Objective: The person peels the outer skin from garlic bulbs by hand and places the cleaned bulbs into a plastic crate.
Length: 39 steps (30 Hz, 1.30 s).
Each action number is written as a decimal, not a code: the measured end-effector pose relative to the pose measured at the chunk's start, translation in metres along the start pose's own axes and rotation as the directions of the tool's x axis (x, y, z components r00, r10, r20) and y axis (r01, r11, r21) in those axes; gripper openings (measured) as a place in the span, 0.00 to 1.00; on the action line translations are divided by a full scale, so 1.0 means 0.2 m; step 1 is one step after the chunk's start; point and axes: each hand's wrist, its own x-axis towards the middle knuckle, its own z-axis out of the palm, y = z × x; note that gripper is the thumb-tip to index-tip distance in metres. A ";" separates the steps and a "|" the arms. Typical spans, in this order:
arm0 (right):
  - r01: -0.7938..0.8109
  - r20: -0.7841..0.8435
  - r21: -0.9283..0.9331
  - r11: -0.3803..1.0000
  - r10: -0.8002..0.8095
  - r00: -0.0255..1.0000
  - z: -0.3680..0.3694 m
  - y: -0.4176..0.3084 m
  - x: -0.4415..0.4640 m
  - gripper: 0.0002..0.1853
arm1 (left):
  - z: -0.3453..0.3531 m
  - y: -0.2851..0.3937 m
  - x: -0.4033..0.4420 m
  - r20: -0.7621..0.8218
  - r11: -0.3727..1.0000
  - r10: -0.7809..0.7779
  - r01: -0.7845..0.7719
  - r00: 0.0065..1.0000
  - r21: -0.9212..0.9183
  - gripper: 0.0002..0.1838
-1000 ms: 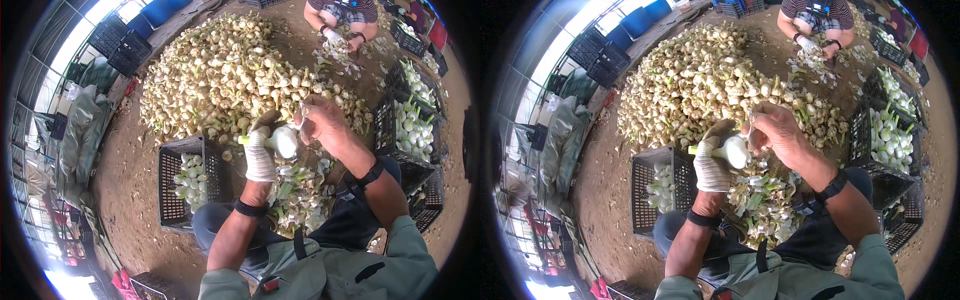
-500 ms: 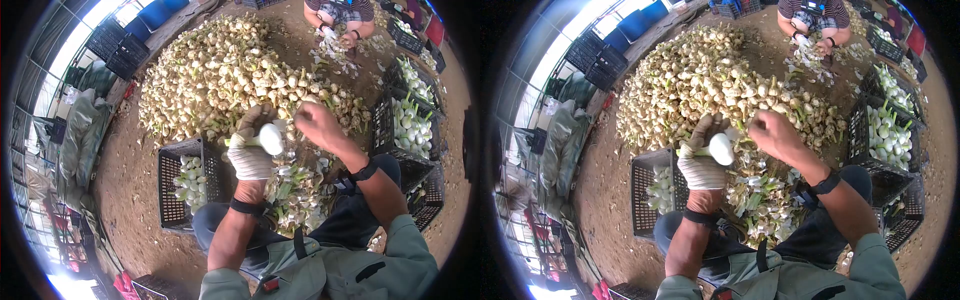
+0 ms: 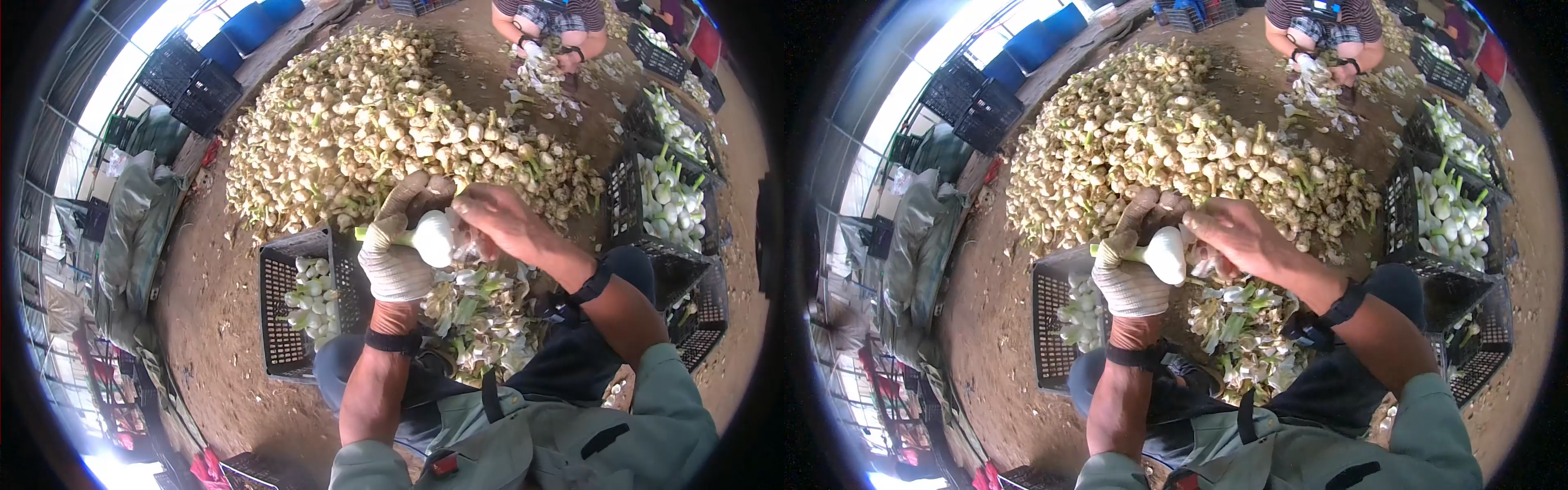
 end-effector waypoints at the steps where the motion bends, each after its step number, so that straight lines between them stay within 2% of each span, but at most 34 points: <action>1: -0.021 0.002 -0.045 0.999 0.021 1.000 0.01 0.02 0.01 0.19 | -0.01 0.00 0.00 0.005 0.999 -0.035 0.035 0.999 -0.008 0.30; 2: -0.041 0.004 -0.090 0.995 0.041 0.999 0.01 0.06 0.01 0.15 | -0.01 -0.01 0.00 0.011 0.998 -0.068 0.068 0.998 -0.015 0.30; 3: -0.008 0.022 -0.236 0.972 0.013 1.000 0.00 0.09 0.00 0.10 | 0.00 -0.03 0.01 -0.017 0.998 -0.032 0.031 0.999 -0.063 0.30; 4: 0.113 0.077 -0.452 0.885 -0.088 0.993 0.00 0.13 0.01 0.08 | 0.02 -0.03 0.02 0.002 0.991 0.000 0.000 1.000 -0.133 0.29; 5: 0.161 0.164 -0.692 0.704 -0.064 0.984 -0.03 0.20 0.01 0.07 | 0.01 -0.03 0.04 -0.017 0.994 0.049 -0.050 0.999 -0.098 0.29; 6: 0.216 0.236 -0.862 0.459 -0.015 0.972 -0.04 0.27 0.01 0.07 | 0.00 -0.02 0.05 -0.033 0.993 0.098 -0.100 0.995 -0.061 0.28; 8: 0.198 0.187 -0.865 0.460 -0.070 0.980 -0.02 0.33 -0.03 0.08 | -0.02 -0.01 0.06 -0.118 0.994 0.104 -0.107 0.988 -0.021 0.28; 9: 0.168 0.131 -0.877 0.450 -0.113 0.985 -0.04 0.37 -0.07 0.10 | -0.12 -0.04 0.10 0.083 0.990 0.119 -0.111 0.989 -0.090 0.28; 10: 0.204 0.087 -0.843 0.497 -0.249 0.965 -0.06 0.43 -0.07 0.11 | -0.13 -0.06 0.12 0.047 0.984 0.157 -0.161 0.986 0.077 0.28; 11: 0.145 0.060 -0.801 0.581 -0.162 0.985 -0.08 0.32 -0.09 0.10 | -0.08 -0.08 0.12 0.002 0.979 0.151 -0.150 0.989 0.136 0.28; 12: 0.105 -0.002 -0.678 0.727 -0.145 0.989 -0.09 0.34 -0.09 0.08 | -0.04 -0.10 0.10 -0.043 0.971 0.148 -0.136 0.988 0.197 0.27; 13: -0.087 -0.152 -0.285 0.955 0.044 0.987 -0.07 0.30 -0.09 0.16 | -0.04 -0.12 0.11 -0.066 0.964 0.107 -0.087 0.992 0.253 0.28; 14: -0.278 -0.110 -0.019 0.960 0.275 0.955 -0.09 0.24 -0.11 0.26 | -0.04 -0.14 0.12 -0.088 0.947 0.074 -0.043 0.993 0.319 0.29; 15: -0.252 -0.194 0.203 0.946 0.292 0.937 -0.05 0.19 -0.15 0.31 | -0.04 -0.17 0.14 -0.008 0.934 0.058 -0.051 0.998 0.353 0.31; 16: -0.250 -0.223 0.204 0.946 0.294 0.929 -0.08 0.18 -0.17 0.31 | 0.00 -0.22 0.15 0.007 0.940 0.036 -0.036 0.999 0.340 0.31; 17: -0.224 -0.061 0.444 0.867 0.279 0.958 -0.09 0.18 -0.19 0.33 | 0.07 -0.27 0.14 0.093 0.816 0.035 -0.081 0.995 0.572 0.32; 18: -0.222 0.095 0.652 0.725 0.212 0.973 -0.11 0.17 -0.21 0.36 | 0.15 -0.32 0.12 0.176 0.635 0.018 -0.148 0.984 0.758 0.33; 19: -0.229 0.053 0.620 0.750 0.251 0.967 -0.12 0.12 -0.25 0.33 | 0.26 -0.34 0.05 0.154 0.614 -0.094 -0.064 0.984 0.787 0.38; 20: -0.109 -0.058 0.591 0.800 0.177 0.983 -0.14 0.14 -0.24 0.28 | 0.27 -0.39 0.07 0.260 0.481 -0.076 -0.193 0.963 0.855 0.46; 22: 0.093 -0.325 0.785 0.612 0.278 0.904 -0.23 0.06 -0.33 0.23 | 0.34 -0.37 0.02 0.314 0.505 -0.107 -0.220 0.943 0.834 0.49; 23: 0.177 -0.290 0.797 0.577 0.109 0.951 -0.36 0.05 -0.39 0.23 | 0.32 -0.35 0.02 0.365 0.367 -0.063 -0.319 0.929 0.874 0.48; 24: 0.248 -0.253 0.814 0.525 -0.064 0.965 -0.53 0.04 -0.46 0.24 | 0.30 -0.32 0.03 0.365 0.391 -0.035 -0.323 0.930 0.862 0.45; 26: 0.506 -0.566 0.615 0.605 -0.108 0.817 -0.83 0.00 -0.56 0.27 | 0.24 -0.29 0.01 0.195 0.639 0.020 -0.163 0.981 0.752 0.42; 27: 0.592 -0.695 0.543 0.596 -0.077 0.715 -0.94 -0.01 -0.62 0.28 | 0.27 -0.24 0.01 0.110 0.737 -0.008 -0.068 0.994 0.673 0.39; 28: 0.650 -0.831 0.472 0.596 0.054 0.554 -1.07 0.02 -0.65 0.28 | 0.24 -0.21 0.00 0.050 0.764 0.019 -0.047 0.999 0.643 0.36; 29: 0.612 -0.836 0.470 0.636 0.099 0.540 -1.19 0.09 -0.70 0.28 | 0.23 -0.18 -0.01 0.021 0.778 0.028 -0.035 0.999 0.628 0.35; 30: 0.576 -0.815 0.546 0.609 0.227 0.533 -1.26 0.17 -0.72 0.28 | 0.22 -0.16 -0.01 -0.009 0.790 0.039 -0.025 0.999 0.613 0.34; 32: 0.340 -0.661 0.624 0.703 0.243 0.710 -1.49 0.53 -0.75 0.24 | 0.21 -0.15 -0.04 -0.058 0.799 0.069 -0.020 0.996 0.601 0.34; 33: 0.151 -0.661 0.541 0.827 0.307 0.685 -1.45 0.60 -0.70 0.22 | 0.21 -0.14 -0.05 -0.076 0.811 0.061 -0.005 0.995 0.585 0.33; 35: -0.200 -0.702 0.318 0.927 0.372 0.608 -1.31 0.75 -0.60 0.20 | 0.21 -0.14 -0.06 -0.106 0.792 0.063 0.015 0.992 0.610 0.31; 36: -0.349 -0.733 0.195 0.917 0.372 0.569 -1.26 0.85 -0.54 0.21 | 0.19 -0.14 -0.06 -0.116 0.786 0.063 0.022 0.991 0.618 0.31; 37: -0.352 -0.724 0.203 0.914 0.382 0.575 -1.28 0.96 -0.50 0.21 | 0.18 -0.14 -0.06 -0.128 0.749 0.031 0.061 0.991 0.660 0.30; 39: -0.645 -0.752 0.043 0.763 0.450 0.483 -1.34 1.26 -0.41 0.21 | 0.15 -0.15 -0.06 -0.163 0.657 0.000 0.123 0.987 0.744 0.29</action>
